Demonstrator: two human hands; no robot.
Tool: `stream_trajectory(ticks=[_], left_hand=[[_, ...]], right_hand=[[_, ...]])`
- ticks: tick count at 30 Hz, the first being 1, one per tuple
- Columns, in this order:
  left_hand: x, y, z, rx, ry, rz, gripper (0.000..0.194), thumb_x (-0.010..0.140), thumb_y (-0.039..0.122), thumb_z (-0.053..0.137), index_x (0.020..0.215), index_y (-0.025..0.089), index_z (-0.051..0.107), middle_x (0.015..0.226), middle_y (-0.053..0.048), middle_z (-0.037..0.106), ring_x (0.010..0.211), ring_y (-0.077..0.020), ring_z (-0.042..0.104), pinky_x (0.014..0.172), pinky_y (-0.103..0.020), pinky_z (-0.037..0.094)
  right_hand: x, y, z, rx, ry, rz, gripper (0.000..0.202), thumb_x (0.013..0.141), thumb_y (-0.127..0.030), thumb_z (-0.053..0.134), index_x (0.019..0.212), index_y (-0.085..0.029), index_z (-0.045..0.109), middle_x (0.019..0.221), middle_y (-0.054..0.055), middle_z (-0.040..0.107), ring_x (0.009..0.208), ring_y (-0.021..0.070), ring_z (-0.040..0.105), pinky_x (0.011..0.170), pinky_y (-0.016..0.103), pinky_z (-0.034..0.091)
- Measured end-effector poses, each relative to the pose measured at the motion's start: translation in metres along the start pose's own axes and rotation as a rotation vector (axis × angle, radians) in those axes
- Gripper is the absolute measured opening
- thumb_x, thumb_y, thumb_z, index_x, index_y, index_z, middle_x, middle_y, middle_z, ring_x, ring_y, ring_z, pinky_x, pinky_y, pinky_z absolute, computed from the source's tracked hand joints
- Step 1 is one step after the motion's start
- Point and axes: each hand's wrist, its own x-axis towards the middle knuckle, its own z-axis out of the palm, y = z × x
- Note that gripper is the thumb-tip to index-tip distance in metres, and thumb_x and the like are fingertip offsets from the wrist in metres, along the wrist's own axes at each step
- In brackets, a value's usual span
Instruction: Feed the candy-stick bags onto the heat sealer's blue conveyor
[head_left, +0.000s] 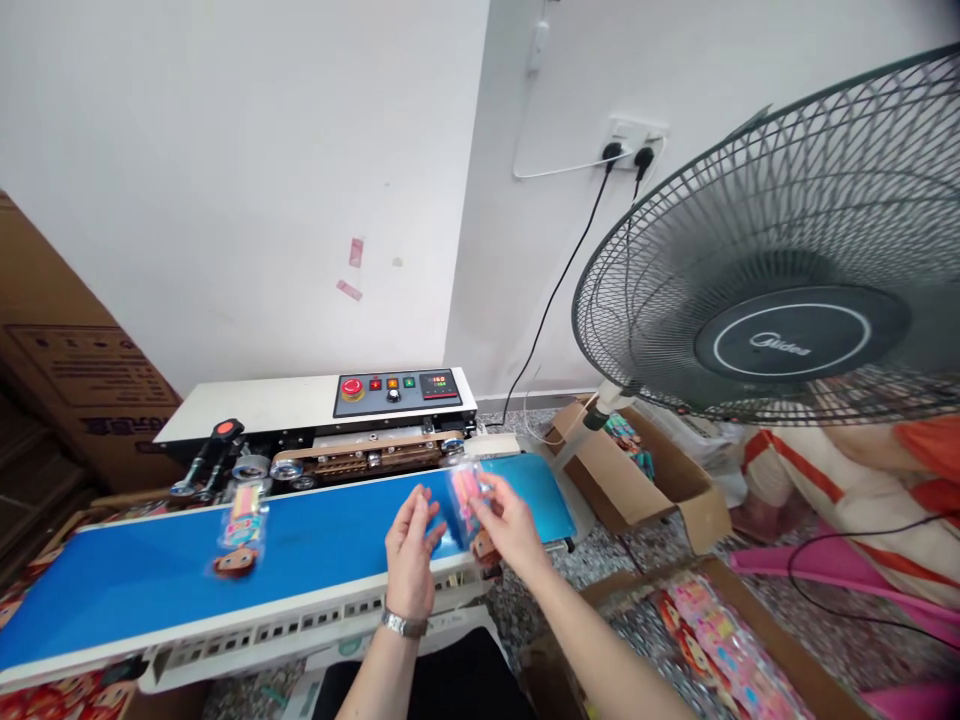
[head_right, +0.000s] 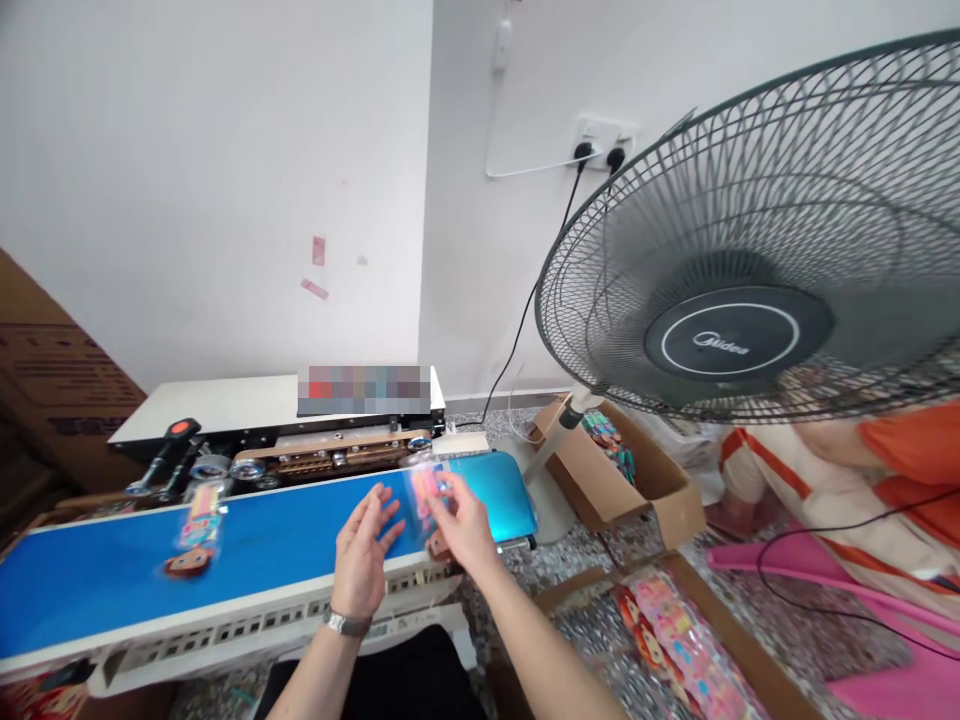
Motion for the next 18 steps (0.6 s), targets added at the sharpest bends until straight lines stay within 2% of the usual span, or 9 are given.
stream_trajectory(ticks=[3, 6, 10, 13, 16, 18], left_hand=[[0.002, -0.001, -0.002, -0.011, 0.017, -0.045, 0.037, 0.068, 0.041, 0.066, 0.1, 0.023, 0.062, 0.116, -0.01, 0.058, 0.093, -0.0205, 0.06, 0.07, -0.031, 0.05], [0.002, 0.0, -0.003, -0.02, 0.003, -0.094, 0.036, 0.065, 0.038, 0.069, 0.096, 0.02, 0.063, 0.108, -0.012, 0.062, 0.083, -0.0192, 0.063, 0.066, -0.03, 0.051], [0.0, 0.002, -0.001, -0.017, -0.013, -0.098, 0.037, 0.064, 0.034, 0.071, 0.096, 0.017, 0.063, 0.102, -0.012, 0.064, 0.075, -0.017, 0.064, 0.059, -0.027, 0.05], [0.0, 0.003, -0.001, 0.002, -0.036, -0.093, 0.039, 0.064, 0.033, 0.071, 0.097, 0.016, 0.062, 0.099, -0.012, 0.065, 0.073, -0.0169, 0.064, 0.058, -0.026, 0.05], [-0.004, 0.005, -0.004, 0.033, -0.078, -0.066, 0.038, 0.062, 0.033, 0.072, 0.095, 0.016, 0.062, 0.089, -0.009, 0.068, 0.068, -0.016, 0.064, 0.057, -0.026, 0.05], [-0.006, 0.006, -0.007, 0.059, -0.103, -0.021, 0.035, 0.062, 0.031, 0.072, 0.092, 0.017, 0.062, 0.084, -0.005, 0.068, 0.064, -0.0151, 0.063, 0.056, -0.026, 0.05]], right_hand=[[0.026, 0.019, -0.013, -0.108, 0.199, 0.094, 0.039, 0.077, -0.04, 0.053, 0.109, -0.018, 0.05, 0.073, 0.002, 0.064, 0.058, 0.0171, 0.062, 0.053, 0.027, 0.048], [0.044, 0.028, -0.016, -0.283, 0.263, 0.124, 0.032, 0.074, -0.037, 0.055, 0.102, -0.02, 0.054, 0.069, 0.0, 0.062, 0.059, 0.0168, 0.061, 0.053, 0.026, 0.045], [0.058, 0.022, -0.003, -0.4, 0.183, 0.12, 0.028, 0.074, -0.033, 0.056, 0.1, -0.022, 0.055, 0.072, 0.0, 0.063, 0.065, 0.0174, 0.062, 0.059, 0.026, 0.045], [0.062, 0.008, 0.012, -0.537, 0.115, 0.055, 0.035, 0.074, -0.026, 0.058, 0.109, -0.022, 0.052, 0.08, 0.004, 0.065, 0.076, 0.0198, 0.062, 0.067, 0.028, 0.045], [0.049, -0.007, 0.022, -0.616, 0.114, -0.026, 0.046, 0.075, -0.023, 0.059, 0.119, -0.022, 0.046, 0.103, 0.009, 0.062, 0.092, 0.0219, 0.059, 0.076, 0.03, 0.044], [0.027, -0.014, 0.021, -0.581, 0.103, -0.075, 0.045, 0.079, -0.025, 0.056, 0.122, -0.023, 0.043, 0.109, 0.009, 0.059, 0.097, 0.0214, 0.057, 0.081, 0.03, 0.043]])
